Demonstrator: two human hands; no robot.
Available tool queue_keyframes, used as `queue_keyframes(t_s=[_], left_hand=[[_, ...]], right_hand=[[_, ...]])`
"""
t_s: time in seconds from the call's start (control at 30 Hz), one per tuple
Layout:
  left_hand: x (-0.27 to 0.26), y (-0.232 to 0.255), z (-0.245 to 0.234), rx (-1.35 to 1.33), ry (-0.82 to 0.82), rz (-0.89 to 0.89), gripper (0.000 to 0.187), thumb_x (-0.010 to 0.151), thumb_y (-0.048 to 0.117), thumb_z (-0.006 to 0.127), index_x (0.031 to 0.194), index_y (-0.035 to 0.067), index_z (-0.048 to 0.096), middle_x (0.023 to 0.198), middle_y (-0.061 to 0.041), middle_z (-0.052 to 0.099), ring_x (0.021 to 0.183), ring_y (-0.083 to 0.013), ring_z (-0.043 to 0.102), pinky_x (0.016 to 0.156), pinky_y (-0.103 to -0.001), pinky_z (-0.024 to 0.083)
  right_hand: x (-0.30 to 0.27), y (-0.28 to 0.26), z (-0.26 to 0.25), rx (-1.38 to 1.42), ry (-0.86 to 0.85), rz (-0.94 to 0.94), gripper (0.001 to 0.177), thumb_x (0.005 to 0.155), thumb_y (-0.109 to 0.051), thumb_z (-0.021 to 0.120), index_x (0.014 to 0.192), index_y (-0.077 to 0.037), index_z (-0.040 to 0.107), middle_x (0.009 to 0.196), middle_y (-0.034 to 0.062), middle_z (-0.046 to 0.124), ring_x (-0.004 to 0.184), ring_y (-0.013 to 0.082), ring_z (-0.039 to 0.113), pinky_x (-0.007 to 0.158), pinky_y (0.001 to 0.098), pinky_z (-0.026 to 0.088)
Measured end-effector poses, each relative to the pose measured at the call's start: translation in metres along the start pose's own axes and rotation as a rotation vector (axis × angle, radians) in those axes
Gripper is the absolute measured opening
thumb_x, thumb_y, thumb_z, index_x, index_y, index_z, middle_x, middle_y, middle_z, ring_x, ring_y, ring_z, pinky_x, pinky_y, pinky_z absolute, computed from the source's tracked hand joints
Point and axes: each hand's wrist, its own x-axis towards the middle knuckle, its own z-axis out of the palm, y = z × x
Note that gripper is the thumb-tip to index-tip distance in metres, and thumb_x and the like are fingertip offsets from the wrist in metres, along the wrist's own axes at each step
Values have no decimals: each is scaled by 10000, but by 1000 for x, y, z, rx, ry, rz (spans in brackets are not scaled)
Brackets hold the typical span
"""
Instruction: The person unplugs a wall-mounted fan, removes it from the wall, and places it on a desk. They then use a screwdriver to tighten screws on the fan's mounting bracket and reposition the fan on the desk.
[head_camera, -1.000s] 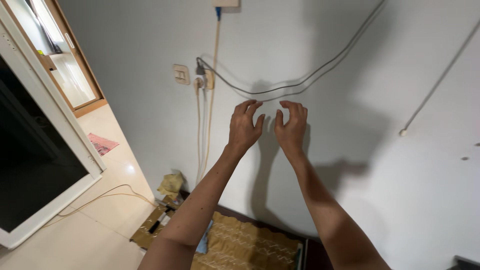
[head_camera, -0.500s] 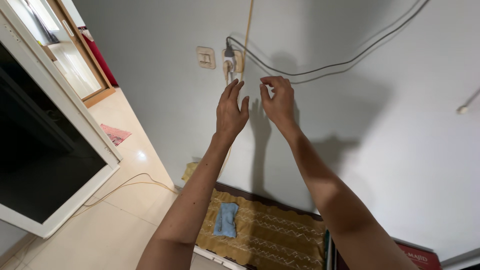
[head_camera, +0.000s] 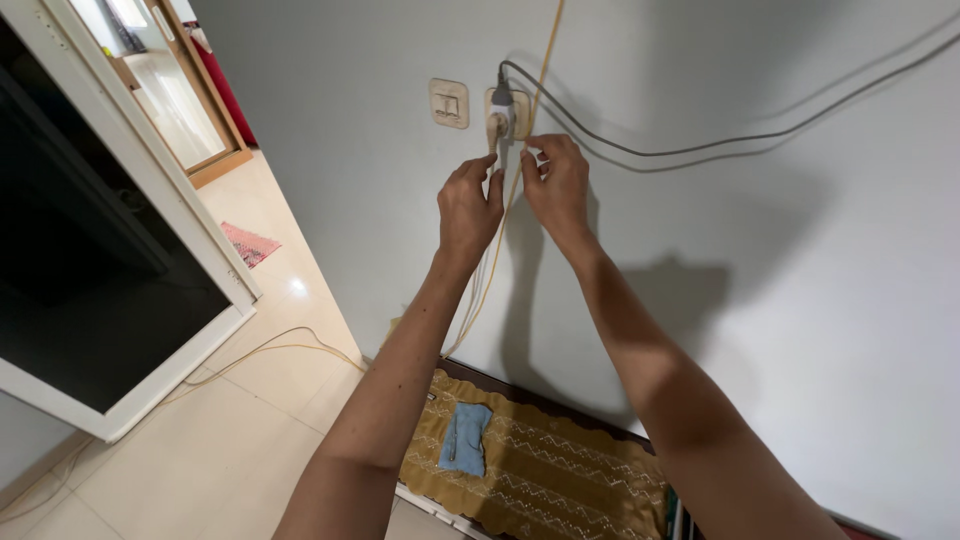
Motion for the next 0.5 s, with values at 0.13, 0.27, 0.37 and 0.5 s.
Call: queue_keyframes(t_s=[0.13, 0.27, 0.37, 0.5], left_hand=[[17, -23, 11, 14, 56, 3, 204, 920, 100, 714, 1086, -13, 751, 972, -196, 761, 802, -316, 755, 727, -405, 603], [32, -39, 22, 18, 77, 16, 210, 917, 104, 718, 1083, -18, 755, 965, -203, 759, 798, -332, 747, 726, -409, 600], [45, -44, 29, 25, 58, 33, 218, 902, 104, 722, 1075, -22, 759, 945, -203, 758, 790, -347, 739, 723, -418, 593], [60, -56, 40, -19, 12, -5, 195, 910, 119, 734, 1044, -21, 761, 960, -189, 759, 765, -336, 736, 700, -405, 593]], right_hand=[[12, 21, 19, -11, -9, -27, 184, 931, -64, 732, 1101, 5, 725, 1029, 131, 698, 810, 229, 680, 681, 335, 575], [25, 40, 39, -13, 4, -27, 189, 929, -66, 739, 1098, 17, 723, 1019, 144, 702, 777, 231, 679, 664, 347, 565], [35, 49, 50, -14, 16, 8, 191, 929, -68, 738, 1094, 26, 726, 970, 149, 713, 713, 237, 669, 653, 363, 553], [46, 58, 65, -75, 44, -2, 184, 929, -65, 734, 1084, 36, 734, 926, 163, 717, 684, 254, 660, 660, 388, 535]])
